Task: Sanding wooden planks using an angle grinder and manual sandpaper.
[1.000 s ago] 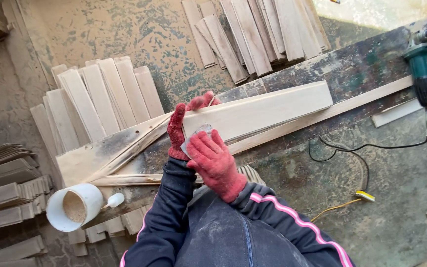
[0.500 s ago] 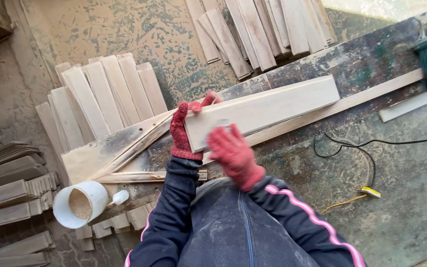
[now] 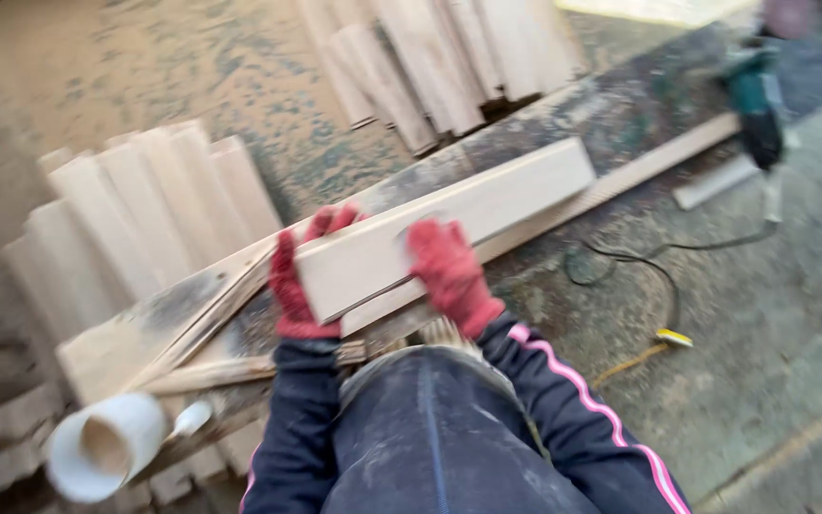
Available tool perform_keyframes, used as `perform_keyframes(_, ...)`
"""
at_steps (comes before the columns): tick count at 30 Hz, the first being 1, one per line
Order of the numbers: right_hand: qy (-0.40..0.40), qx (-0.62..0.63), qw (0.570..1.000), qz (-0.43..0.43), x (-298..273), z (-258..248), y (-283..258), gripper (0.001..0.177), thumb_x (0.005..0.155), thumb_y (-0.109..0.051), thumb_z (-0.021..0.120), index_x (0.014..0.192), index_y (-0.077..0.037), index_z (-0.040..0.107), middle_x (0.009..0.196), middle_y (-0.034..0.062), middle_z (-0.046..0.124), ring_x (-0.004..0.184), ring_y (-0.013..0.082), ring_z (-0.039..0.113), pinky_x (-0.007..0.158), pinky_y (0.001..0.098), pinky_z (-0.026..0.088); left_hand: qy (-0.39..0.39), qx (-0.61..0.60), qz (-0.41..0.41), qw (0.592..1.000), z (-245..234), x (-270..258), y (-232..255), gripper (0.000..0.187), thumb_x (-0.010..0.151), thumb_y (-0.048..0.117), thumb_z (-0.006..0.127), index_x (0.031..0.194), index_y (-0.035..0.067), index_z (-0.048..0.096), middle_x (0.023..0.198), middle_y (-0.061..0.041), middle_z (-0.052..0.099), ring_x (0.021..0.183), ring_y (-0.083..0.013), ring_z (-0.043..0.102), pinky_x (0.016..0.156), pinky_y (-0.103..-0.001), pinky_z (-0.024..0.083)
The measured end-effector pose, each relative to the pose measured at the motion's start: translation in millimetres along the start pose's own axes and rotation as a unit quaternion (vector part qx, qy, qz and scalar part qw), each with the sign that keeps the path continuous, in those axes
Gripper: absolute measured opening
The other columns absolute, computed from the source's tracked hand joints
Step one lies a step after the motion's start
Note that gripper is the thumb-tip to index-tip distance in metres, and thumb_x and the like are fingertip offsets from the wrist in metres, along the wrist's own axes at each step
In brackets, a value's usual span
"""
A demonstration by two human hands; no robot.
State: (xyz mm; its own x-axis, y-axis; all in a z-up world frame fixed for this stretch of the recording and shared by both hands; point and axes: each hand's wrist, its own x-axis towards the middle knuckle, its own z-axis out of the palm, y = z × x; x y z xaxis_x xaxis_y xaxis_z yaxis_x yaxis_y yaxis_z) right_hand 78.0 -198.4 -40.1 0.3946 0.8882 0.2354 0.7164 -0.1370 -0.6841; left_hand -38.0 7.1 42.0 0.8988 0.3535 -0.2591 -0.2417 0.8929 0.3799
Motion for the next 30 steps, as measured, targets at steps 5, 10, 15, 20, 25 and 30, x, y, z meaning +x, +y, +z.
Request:
perform_keyframes(5,0.2,-0.273,0.92,0.2,-39.3,18.0,146.2,0.05,0.104,-0.039,0.056,0.144,-0.01,0.059,0.142,0.0177,0.061,0.133,0.0338,0.056,0.115,0.0514,0.035,0.373,0.219,-0.065,0.899,-58.0,-20.1,33.3,0.061,0.08,0.073,0.074,0.108,0.019,0.071,0.103,-0.01,0.077,0.087,-0.0227,0.078,0.09,-0.042,0.063)
perform_keyframes(10,0.033,-0.155,0.987,0.007,35.1,-16.4,-75.1,0.062,0.1,-0.048,0.028,0.143,-0.009,0.051,0.144,0.0166,0.053,0.132,0.0341,0.049,0.122,0.0565,0.027,0.367,0.351,-0.03,0.861,-22.3,-27.2,24.6,0.074,0.085,0.079,0.064,0.126,0.018,0.061,0.111,-0.007,0.072,0.09,-0.0173,0.073,0.081,-0.031,0.063)
perform_keyframes(15,0.013,-0.015,0.994,-0.104,42.4,-40.8,-9.0,0.047,0.094,-0.041,0.053,0.129,-0.01,0.059,0.127,0.0112,0.058,0.113,0.0275,0.053,0.101,0.0485,0.043,0.334,0.344,-0.031,0.877,-9.6,-62.2,28.1,0.079,0.088,0.063,0.062,0.144,0.008,0.054,0.13,-0.011,0.064,0.102,-0.022,0.064,0.084,-0.034,0.052)
perform_keyframes(20,-0.107,-0.164,0.924,0.327,-14.1,-52.8,186.3,0.066,0.105,-0.048,0.009,0.163,-0.015,0.014,0.17,0.0107,0.007,0.155,0.0323,0.011,0.124,0.0499,0.008,0.449,0.409,-0.077,0.791,-1.2,-76.8,9.1,0.065,0.085,0.008,0.062,0.148,0.008,0.048,0.133,-0.023,0.057,0.116,-0.0396,0.057,0.092,-0.05,0.048)
perform_keyframes(25,-0.03,-0.257,0.961,0.094,8.8,-54.5,51.3,0.03,0.094,-0.039,0.039,0.105,-0.014,0.052,0.13,0.0104,0.05,0.106,0.0212,0.04,0.089,0.0437,0.027,0.48,0.422,-0.058,0.767,6.9,-80.1,0.7,0.062,0.089,0.022,0.063,0.147,0.01,0.046,0.133,-0.019,0.056,0.115,-0.0357,0.057,0.086,-0.047,0.048)
perform_keyframes(30,0.018,0.037,0.999,-0.029,-15.9,-32.4,55.8,0.073,0.103,-0.068,0.012,0.163,-0.027,0.019,0.171,-0.002,0.009,0.161,0.0224,0.013,0.134,0.0534,0.006,0.487,0.415,-0.032,0.768,-10.1,-99.1,-2.5,0.062,0.091,0.026,0.063,0.149,0.011,0.046,0.133,-0.015,0.057,0.113,-0.0336,0.059,0.087,-0.046,0.052)
